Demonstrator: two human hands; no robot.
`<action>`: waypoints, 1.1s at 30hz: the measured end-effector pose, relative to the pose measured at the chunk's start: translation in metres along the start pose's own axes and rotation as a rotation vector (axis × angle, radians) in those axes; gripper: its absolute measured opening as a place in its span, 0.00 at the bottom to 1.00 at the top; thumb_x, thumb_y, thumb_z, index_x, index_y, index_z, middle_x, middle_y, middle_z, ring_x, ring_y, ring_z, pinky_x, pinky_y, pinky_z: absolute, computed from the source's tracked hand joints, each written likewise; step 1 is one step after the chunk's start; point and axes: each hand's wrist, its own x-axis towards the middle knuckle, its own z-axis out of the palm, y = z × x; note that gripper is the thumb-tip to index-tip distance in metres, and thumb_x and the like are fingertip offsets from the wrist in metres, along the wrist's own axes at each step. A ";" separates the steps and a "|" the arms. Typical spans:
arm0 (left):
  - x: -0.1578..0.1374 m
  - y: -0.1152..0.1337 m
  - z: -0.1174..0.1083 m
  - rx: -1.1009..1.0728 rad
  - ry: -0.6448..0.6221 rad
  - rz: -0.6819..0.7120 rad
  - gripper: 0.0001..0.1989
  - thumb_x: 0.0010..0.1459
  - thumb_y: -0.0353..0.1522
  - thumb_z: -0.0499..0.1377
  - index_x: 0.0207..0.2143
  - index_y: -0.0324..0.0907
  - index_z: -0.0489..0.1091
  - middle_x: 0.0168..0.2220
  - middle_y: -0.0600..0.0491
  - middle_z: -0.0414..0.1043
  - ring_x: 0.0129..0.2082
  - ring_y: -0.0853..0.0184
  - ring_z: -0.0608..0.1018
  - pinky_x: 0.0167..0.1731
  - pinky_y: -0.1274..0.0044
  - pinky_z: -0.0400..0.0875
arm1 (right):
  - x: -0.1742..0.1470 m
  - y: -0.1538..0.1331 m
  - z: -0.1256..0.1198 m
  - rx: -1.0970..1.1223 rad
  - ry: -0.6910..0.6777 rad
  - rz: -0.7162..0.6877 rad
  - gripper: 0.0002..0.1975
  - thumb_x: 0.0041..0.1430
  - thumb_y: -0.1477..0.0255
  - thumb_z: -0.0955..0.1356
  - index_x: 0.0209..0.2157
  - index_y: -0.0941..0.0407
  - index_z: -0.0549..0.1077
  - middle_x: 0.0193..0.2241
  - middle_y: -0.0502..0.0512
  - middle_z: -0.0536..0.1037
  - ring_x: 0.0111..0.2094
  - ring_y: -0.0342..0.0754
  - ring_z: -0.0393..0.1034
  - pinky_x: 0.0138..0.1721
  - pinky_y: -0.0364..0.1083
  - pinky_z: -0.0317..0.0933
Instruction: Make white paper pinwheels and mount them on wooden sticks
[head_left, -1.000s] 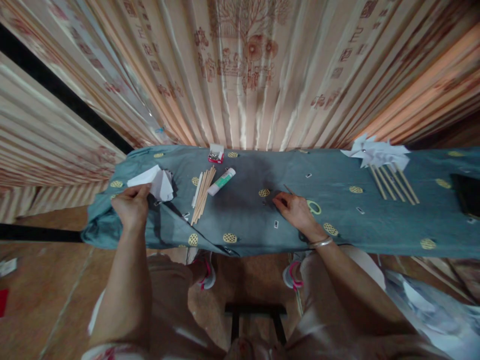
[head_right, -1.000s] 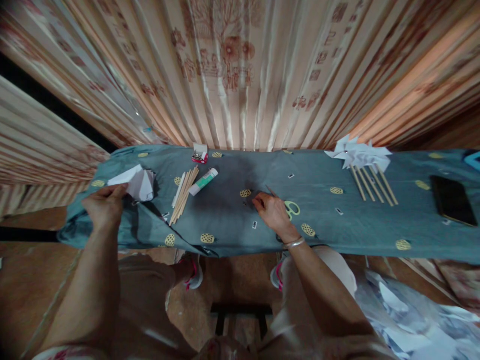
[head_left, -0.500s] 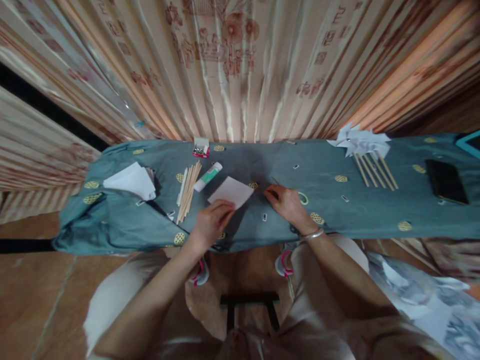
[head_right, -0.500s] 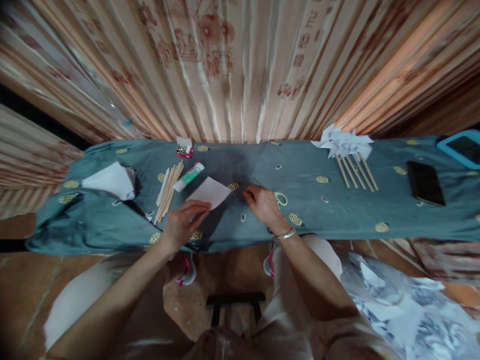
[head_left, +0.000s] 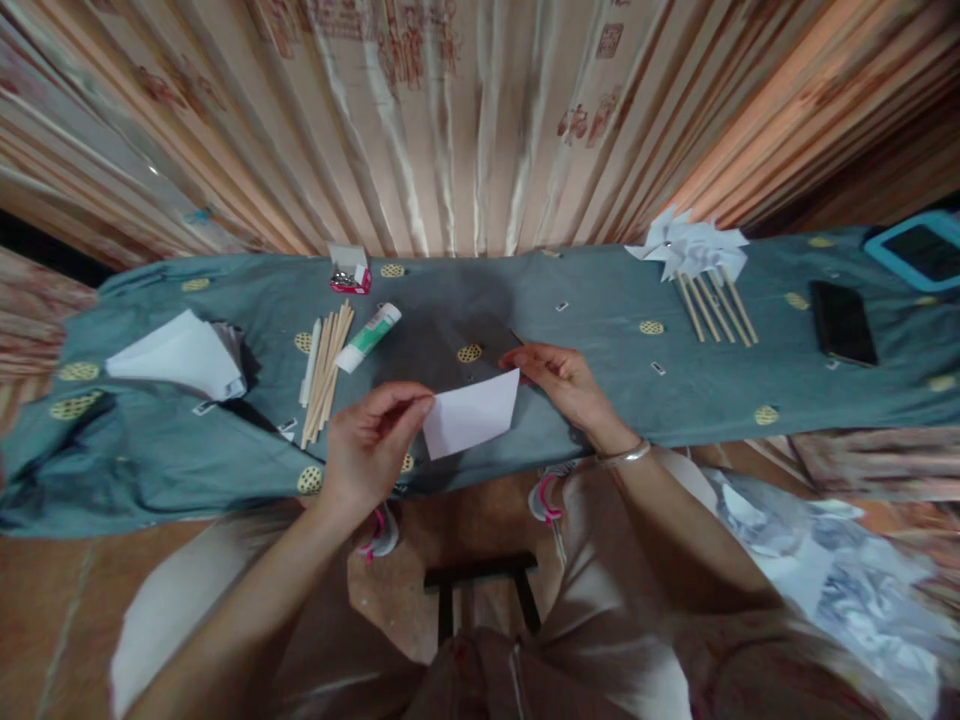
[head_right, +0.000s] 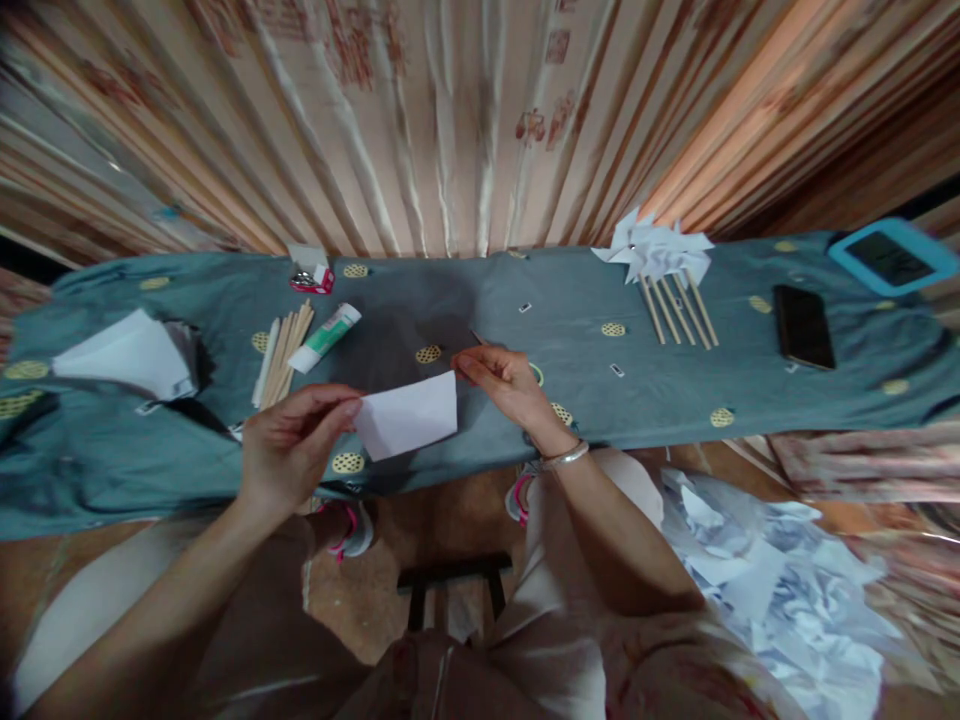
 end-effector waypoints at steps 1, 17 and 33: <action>0.007 -0.003 -0.001 -0.080 0.024 -0.077 0.10 0.57 0.38 0.64 0.32 0.40 0.77 0.27 0.54 0.78 0.25 0.70 0.76 0.26 0.80 0.73 | 0.000 0.000 0.000 0.068 -0.028 0.023 0.23 0.58 0.48 0.70 0.37 0.55 0.81 0.37 0.56 0.85 0.36 0.48 0.78 0.37 0.45 0.70; 0.046 -0.071 0.036 -0.121 -0.131 -0.258 0.15 0.50 0.33 0.64 0.42 0.41 0.76 0.33 0.52 0.81 0.34 0.65 0.81 0.37 0.76 0.74 | -0.013 0.025 0.014 -0.169 -0.196 -0.178 0.16 0.60 0.76 0.66 0.48 0.55 0.77 0.52 0.60 0.80 0.48 0.51 0.78 0.46 0.50 0.73; 0.030 -0.071 0.033 -0.126 -0.201 -0.177 0.16 0.55 0.35 0.62 0.44 0.38 0.76 0.41 0.47 0.81 0.42 0.62 0.82 0.45 0.71 0.76 | -0.045 0.014 0.026 -0.719 -0.271 -0.606 0.14 0.63 0.80 0.65 0.46 0.54 0.77 0.59 0.62 0.73 0.59 0.59 0.66 0.58 0.63 0.67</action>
